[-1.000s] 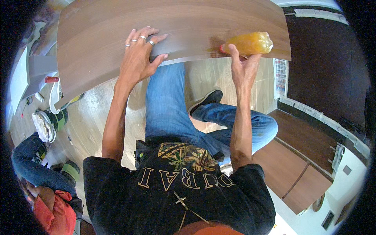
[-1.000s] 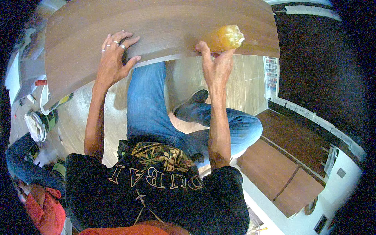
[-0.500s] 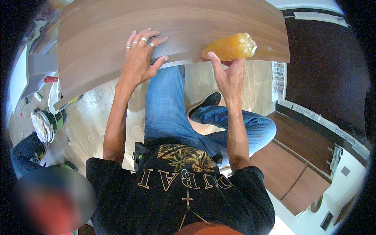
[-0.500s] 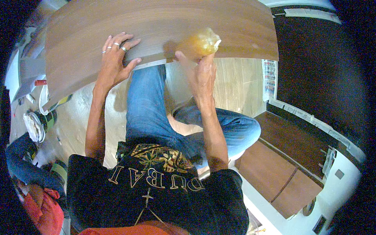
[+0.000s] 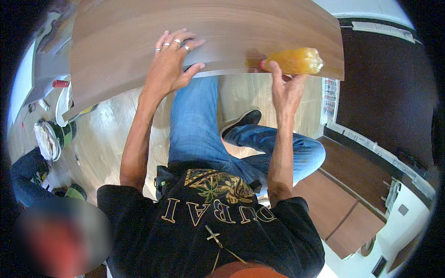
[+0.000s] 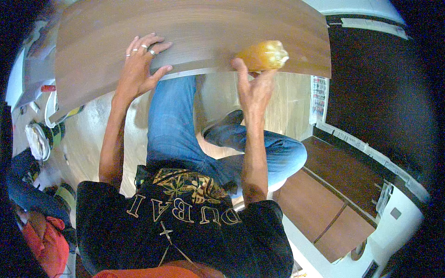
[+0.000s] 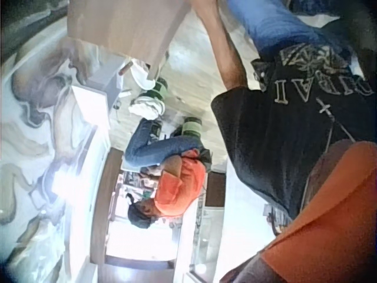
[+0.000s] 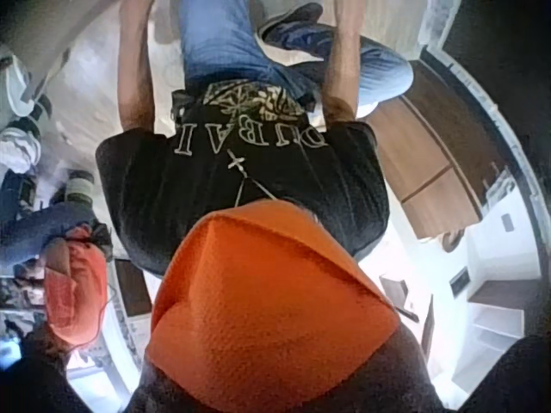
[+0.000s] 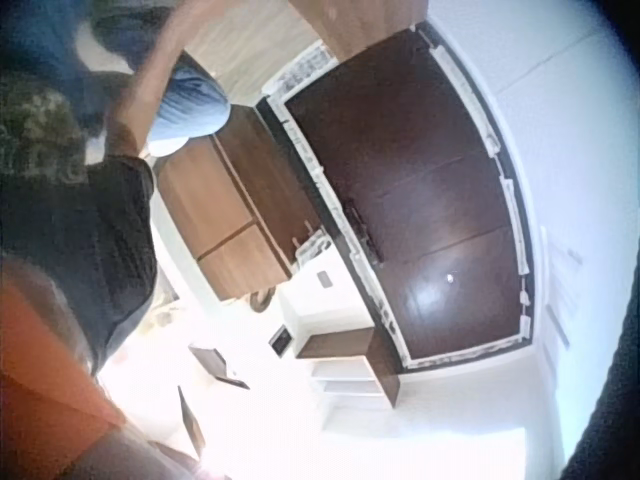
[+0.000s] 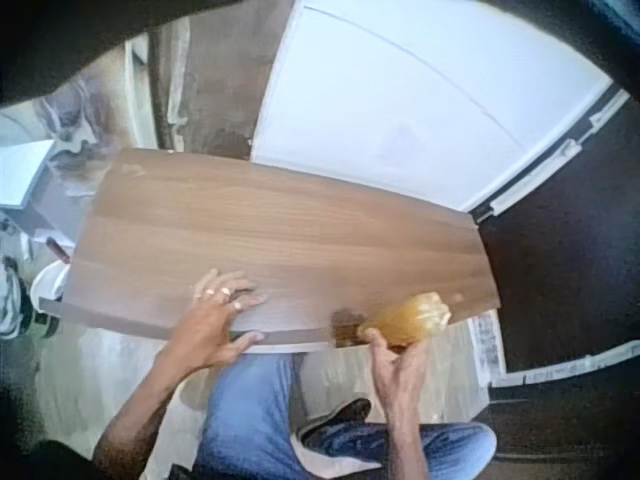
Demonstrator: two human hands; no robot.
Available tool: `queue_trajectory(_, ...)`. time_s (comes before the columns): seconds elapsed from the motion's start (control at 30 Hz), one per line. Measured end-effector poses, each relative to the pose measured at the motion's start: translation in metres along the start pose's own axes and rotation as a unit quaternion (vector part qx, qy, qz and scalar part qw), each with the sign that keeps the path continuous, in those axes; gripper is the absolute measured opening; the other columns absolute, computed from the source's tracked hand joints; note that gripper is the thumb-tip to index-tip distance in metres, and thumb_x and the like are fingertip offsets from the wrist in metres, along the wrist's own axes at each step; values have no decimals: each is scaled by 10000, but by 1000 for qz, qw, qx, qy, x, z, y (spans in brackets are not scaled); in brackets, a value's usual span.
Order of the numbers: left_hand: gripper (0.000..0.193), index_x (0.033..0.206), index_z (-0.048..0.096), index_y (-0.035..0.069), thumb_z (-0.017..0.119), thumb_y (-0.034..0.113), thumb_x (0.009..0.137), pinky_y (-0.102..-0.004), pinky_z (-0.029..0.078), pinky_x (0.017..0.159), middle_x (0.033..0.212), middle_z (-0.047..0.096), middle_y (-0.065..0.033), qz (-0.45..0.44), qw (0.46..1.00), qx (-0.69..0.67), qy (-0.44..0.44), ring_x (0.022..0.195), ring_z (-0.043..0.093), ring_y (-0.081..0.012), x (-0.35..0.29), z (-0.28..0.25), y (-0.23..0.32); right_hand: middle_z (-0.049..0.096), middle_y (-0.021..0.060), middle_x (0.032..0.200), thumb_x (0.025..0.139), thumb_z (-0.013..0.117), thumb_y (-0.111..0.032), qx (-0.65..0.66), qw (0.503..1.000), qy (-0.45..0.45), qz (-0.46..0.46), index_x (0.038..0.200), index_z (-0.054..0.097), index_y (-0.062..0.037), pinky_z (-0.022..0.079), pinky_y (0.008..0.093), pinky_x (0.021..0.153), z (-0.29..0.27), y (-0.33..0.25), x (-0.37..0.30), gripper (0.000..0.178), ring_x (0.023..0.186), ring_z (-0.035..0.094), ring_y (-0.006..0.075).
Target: The person wipes a wooden furniture piece with a cloth, then sits on the floor to apply glue from a bottle along the edges of the piece. They handle the furniture and glue bottle repeatedly while another person works nearby.
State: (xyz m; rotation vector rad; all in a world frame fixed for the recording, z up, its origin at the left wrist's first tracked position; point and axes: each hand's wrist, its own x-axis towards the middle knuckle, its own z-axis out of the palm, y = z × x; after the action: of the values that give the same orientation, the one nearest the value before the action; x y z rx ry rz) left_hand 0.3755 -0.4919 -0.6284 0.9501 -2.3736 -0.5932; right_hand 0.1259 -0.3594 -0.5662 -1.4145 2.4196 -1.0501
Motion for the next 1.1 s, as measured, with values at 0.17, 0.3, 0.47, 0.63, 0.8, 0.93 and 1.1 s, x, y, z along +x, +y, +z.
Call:
queue_trajectory(0.17, 552, 1326, 632, 177, 777, 287, 805, -549, 215, 1222, 1375, 568, -91, -11, 1000, 3, -2, 1382, 448, -311, -3, 1, -3, 710, 177, 1077, 926, 747, -175, -8, 999, -13, -39, 1248, 488, 10, 580, 391, 880, 15, -22, -16, 452, 974, 707, 252)
queue_trajectory(0.3, 562, 1330, 626, 187, 778, 286, 798, -559, 213, 1221, 1385, 562, -87, -5, 1000, -9, -21, 1390, 440, -315, -2, -3, -4, 726, 147, 1036, 928, 751, -207, 45, 998, 3, -43, 1206, 514, 14, 578, 376, 866, 19, -21, -12, 428, 966, 708, 227)
queue_trajectory(0.47, 538, 1314, 646, 177, 783, 230, 797, -531, 203, 1229, 1351, 585, -89, -1, 1000, -16, -1, 1377, 454, -310, -2, -2, -4, 726, 134, 1050, 924, 758, -218, 43, 998, -12, -33, 1173, 546, 6, 569, 362, 863, 17, -6, -1, 397, 958, 708, 222)
queue_trajectory(0.63, 532, 1313, 644, 162, 777, 225, 801, -530, 202, 1228, 1358, 583, -87, -4, 1000, -22, -6, 1384, 447, -307, -2, -3, -5, 702, 214, 1040, 862, 805, -363, 16, 993, -1, -117, 1226, 520, 36, 549, 453, 797, 45, -47, -22, 610, 918, 695, 374)
queue_trajectory(0.8, 579, 1344, 619, 182, 785, 260, 795, -531, 207, 1229, 1384, 567, -94, 3, 1000, -17, -6, 1395, 440, -314, -1, -1, -2, 729, 126, 1018, 919, 760, -208, 23, 999, 9, -25, 1186, 525, 1, 572, 363, 848, 17, -14, 3, 413, 961, 709, 236)
queue_trajectory(0.93, 529, 1308, 648, 159, 777, 239, 802, -525, 200, 1226, 1360, 584, -91, -4, 1000, -19, 0, 1384, 449, -304, -1, 0, -3, 733, 150, 994, 912, 764, -205, 36, 999, -12, -33, 1131, 567, 8, 578, 381, 844, 38, -28, -13, 364, 949, 725, 243)
queue_trajectory(1.1, 532, 1306, 646, 159, 781, 236, 796, -524, 207, 1222, 1359, 582, -94, 0, 1000, -23, -2, 1386, 445, -303, -4, -1, -7, 728, 152, 999, 867, 813, -232, 19, 1000, -11, -14, 1159, 577, 6, 568, 372, 853, 41, -52, -24, 445, 943, 714, 228)
